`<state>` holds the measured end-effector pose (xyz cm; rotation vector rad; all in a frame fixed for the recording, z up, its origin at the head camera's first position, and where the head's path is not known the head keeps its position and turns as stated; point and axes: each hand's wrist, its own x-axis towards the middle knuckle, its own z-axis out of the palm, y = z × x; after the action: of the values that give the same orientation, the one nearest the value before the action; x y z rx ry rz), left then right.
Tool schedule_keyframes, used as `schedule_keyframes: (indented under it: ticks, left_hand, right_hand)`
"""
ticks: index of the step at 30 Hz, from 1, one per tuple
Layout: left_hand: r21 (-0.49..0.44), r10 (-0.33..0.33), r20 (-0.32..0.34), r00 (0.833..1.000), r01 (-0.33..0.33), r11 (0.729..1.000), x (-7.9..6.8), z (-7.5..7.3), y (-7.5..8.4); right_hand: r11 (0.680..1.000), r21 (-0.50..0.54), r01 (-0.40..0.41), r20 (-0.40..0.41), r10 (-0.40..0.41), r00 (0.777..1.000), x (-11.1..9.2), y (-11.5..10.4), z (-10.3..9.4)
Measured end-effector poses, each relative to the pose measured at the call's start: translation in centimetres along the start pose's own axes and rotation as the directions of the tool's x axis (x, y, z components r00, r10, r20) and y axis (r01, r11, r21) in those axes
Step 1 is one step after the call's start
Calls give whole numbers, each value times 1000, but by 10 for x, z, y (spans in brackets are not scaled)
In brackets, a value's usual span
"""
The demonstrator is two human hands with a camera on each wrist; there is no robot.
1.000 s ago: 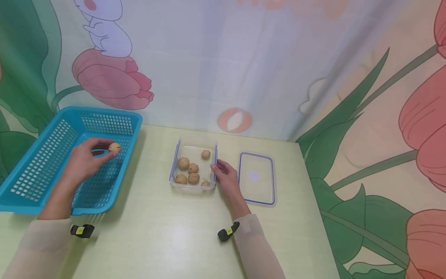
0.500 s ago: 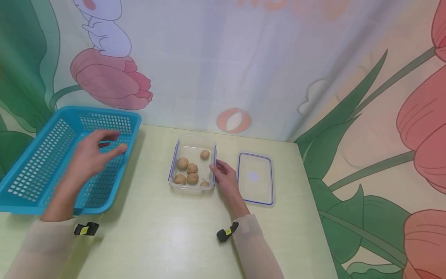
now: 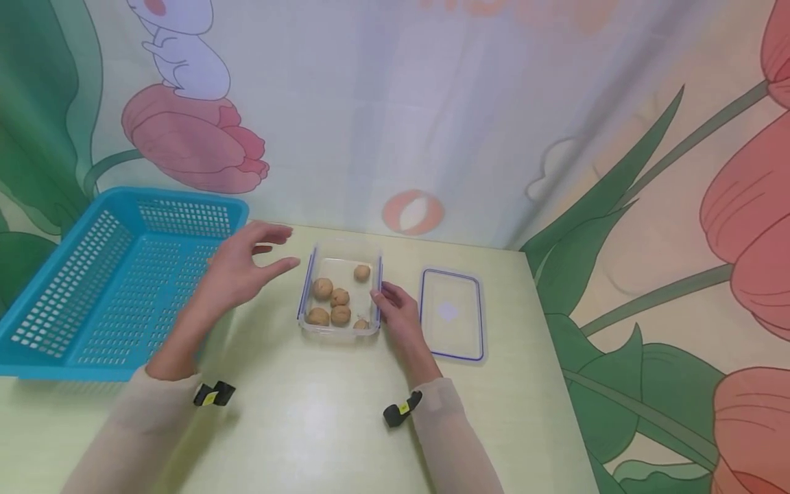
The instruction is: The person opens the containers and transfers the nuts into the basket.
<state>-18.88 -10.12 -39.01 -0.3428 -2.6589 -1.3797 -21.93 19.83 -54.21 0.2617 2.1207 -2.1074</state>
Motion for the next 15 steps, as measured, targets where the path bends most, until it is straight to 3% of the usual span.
schedule_keyframes:
  ticks: [9, 15]
  left_hand:
    - [-69, 75, 26, 997, -74, 995, 20, 42, 9]
    - [-97, 156, 18, 988, -153, 983, 38, 73, 1]
  right_hand:
    - [1000, -14, -3, 12, 4, 1000, -1, 0, 0]
    - [998, -46, 39, 16, -39, 999, -2, -3, 0]
